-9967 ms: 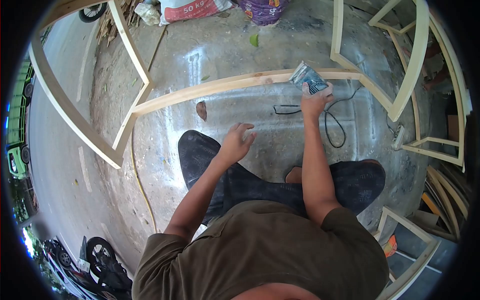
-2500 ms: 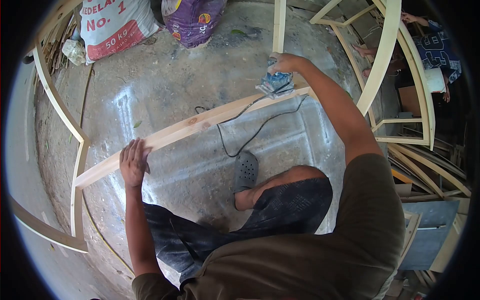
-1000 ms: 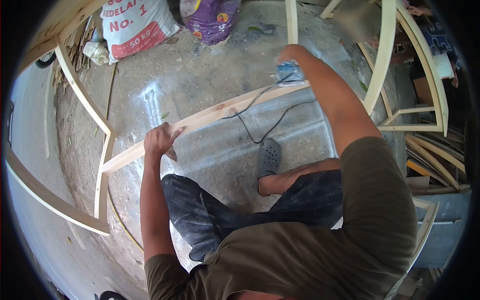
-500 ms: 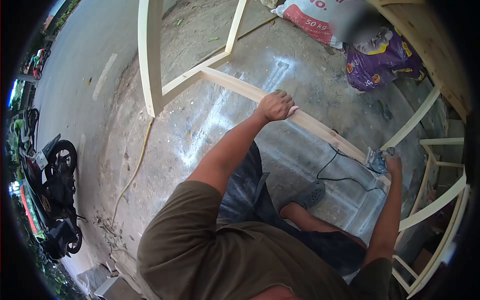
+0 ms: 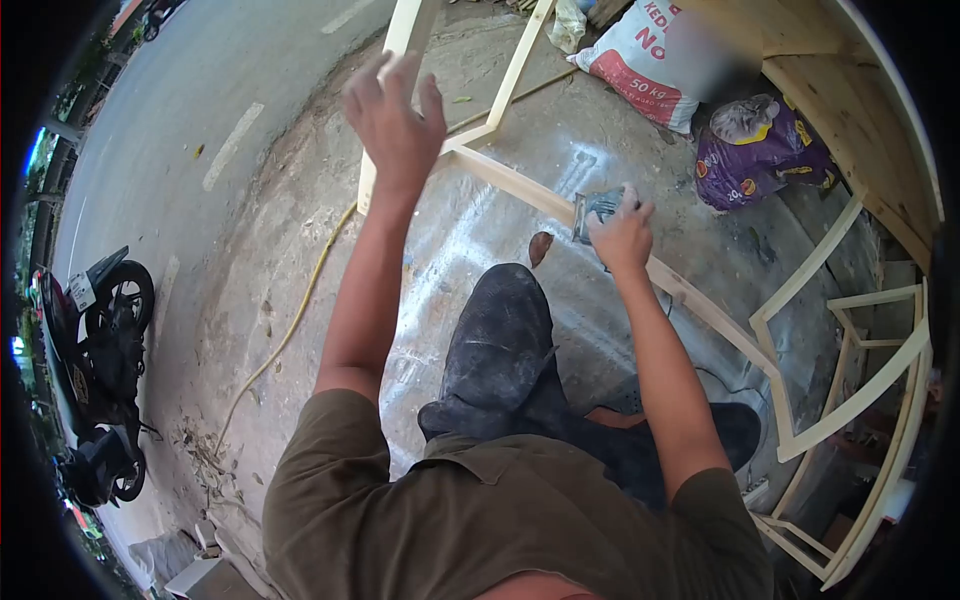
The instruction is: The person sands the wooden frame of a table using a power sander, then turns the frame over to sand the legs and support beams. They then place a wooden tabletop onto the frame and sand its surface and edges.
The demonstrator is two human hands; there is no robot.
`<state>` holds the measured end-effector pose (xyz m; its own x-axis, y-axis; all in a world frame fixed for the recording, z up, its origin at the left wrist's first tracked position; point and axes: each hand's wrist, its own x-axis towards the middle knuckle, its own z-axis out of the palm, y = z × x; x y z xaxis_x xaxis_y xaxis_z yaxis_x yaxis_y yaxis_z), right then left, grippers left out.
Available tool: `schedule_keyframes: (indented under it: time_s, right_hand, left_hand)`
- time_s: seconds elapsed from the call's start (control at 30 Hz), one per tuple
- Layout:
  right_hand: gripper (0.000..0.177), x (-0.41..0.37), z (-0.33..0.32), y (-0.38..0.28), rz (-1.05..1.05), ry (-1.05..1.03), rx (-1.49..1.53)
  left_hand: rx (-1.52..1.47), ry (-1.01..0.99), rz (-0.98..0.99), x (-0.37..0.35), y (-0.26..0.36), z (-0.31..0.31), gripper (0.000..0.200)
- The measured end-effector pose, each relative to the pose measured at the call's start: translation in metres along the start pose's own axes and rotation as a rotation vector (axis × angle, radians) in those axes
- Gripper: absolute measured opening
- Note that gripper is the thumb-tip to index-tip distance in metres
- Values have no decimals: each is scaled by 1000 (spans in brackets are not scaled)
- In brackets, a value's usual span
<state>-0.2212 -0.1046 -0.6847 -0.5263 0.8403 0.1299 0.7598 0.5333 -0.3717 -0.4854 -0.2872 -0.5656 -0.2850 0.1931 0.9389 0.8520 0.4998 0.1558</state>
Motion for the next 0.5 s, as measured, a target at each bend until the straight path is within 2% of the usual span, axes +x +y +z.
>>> schedule_keyframes:
  time_s: [0.03, 0.13, 0.23, 0.33, 0.47, 0.5]
  right_hand:
    - [84, 7, 9, -24, -43, -8, 14]
    - [86, 25, 27, -89, -138, -147, 22]
    - [87, 58, 51, -133, -245, -279, 32]
    - [91, 96, 74, -165, -312, -366, 76]
    - [96, 151, 112, -192, -403, -441, 113]
    - [95, 164, 119, -195, -420, -500, 139]
  left_hand:
    - [68, 6, -54, 26, -24, -4, 40]
    - [-188, -455, -356, 39, -93, 42, 64]
    - [-509, -837, -711, 38, -85, 34, 88]
    - [-452, -763, -723, 38, -78, 35, 95]
    - [-242, -659, -563, 34, -82, 42, 94]
    - [-249, -684, -585, 36, -79, 38, 94]
